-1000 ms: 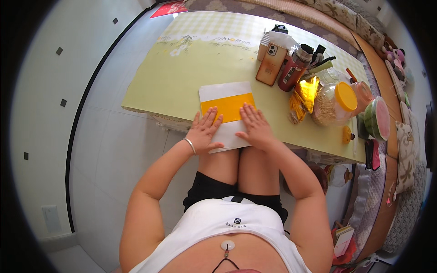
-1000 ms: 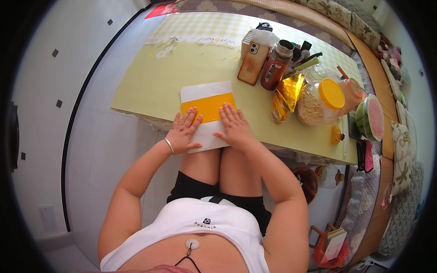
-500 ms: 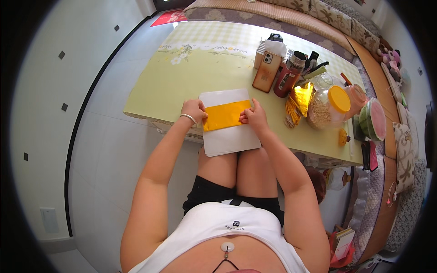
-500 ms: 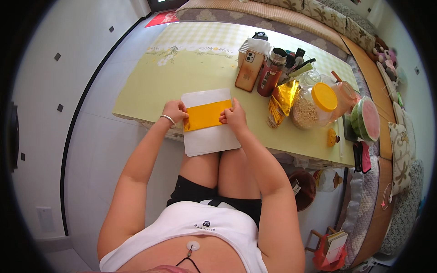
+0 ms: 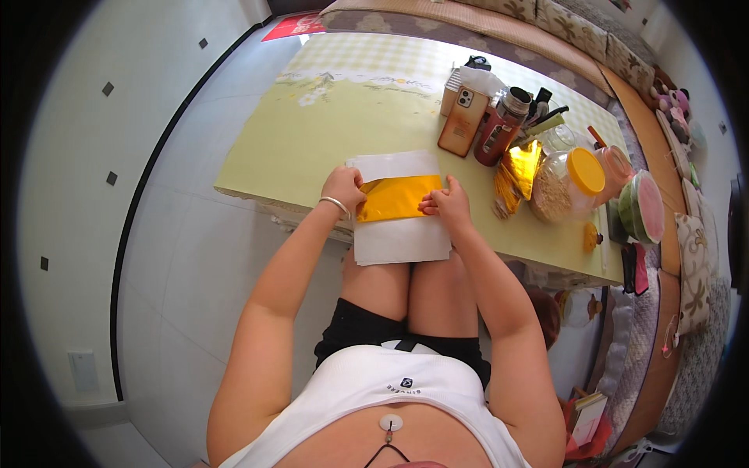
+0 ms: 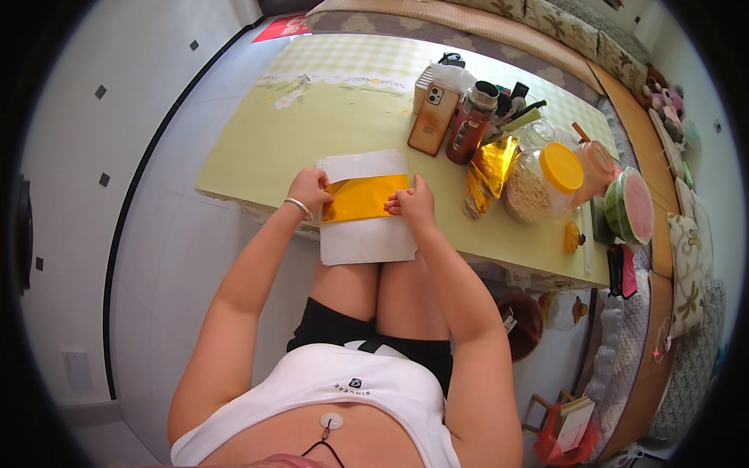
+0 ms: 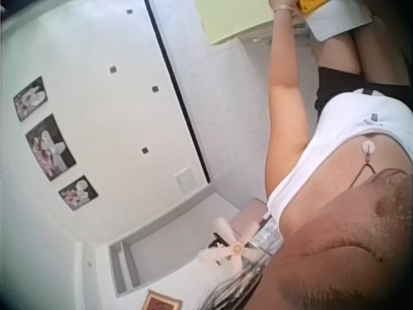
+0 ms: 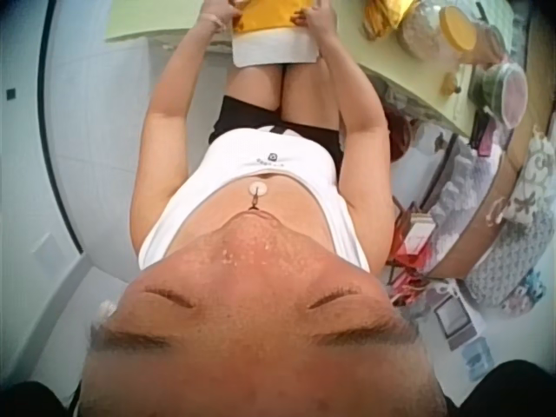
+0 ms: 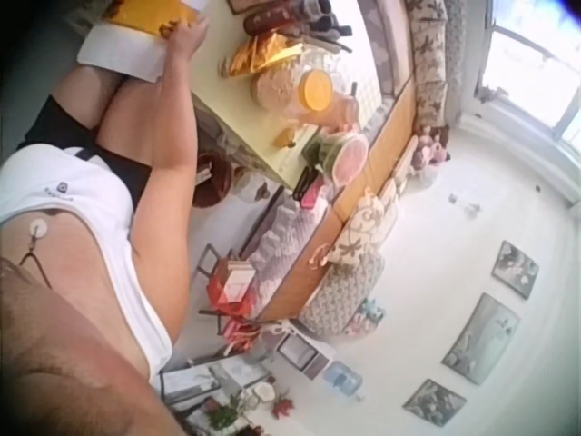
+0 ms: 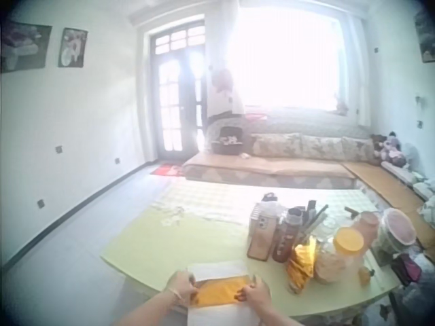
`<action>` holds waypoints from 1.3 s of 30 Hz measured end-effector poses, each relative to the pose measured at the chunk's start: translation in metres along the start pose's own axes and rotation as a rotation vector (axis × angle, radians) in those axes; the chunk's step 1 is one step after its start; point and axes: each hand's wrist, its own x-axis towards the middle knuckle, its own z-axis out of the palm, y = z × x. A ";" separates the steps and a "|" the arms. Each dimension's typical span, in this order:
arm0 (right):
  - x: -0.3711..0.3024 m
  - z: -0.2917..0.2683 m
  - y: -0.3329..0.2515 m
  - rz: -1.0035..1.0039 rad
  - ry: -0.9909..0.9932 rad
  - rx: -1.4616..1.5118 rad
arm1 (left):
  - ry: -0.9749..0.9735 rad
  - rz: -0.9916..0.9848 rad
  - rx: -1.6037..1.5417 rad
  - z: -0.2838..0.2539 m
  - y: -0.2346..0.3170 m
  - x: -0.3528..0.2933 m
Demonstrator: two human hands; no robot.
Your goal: The person sits on the floor and folds multiple sheets of yellow paper into smaller rectangular shapes. They handle the sheets one by one, folding them in half and then again to create a compact stack.
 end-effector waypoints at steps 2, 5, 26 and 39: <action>-0.001 -0.007 0.004 0.006 -0.002 0.090 | 0.012 0.034 -0.102 0.002 0.005 -0.003; 0.002 -0.019 0.008 0.030 -0.039 0.215 | 0.033 -0.124 -0.490 -0.002 0.027 -0.017; -0.027 -0.027 0.003 0.007 0.004 0.072 | -0.012 -0.417 -1.157 0.002 0.014 -0.040; -0.046 -0.036 0.001 -0.099 0.027 -0.519 | 0.068 0.022 -0.272 0.001 0.017 -0.060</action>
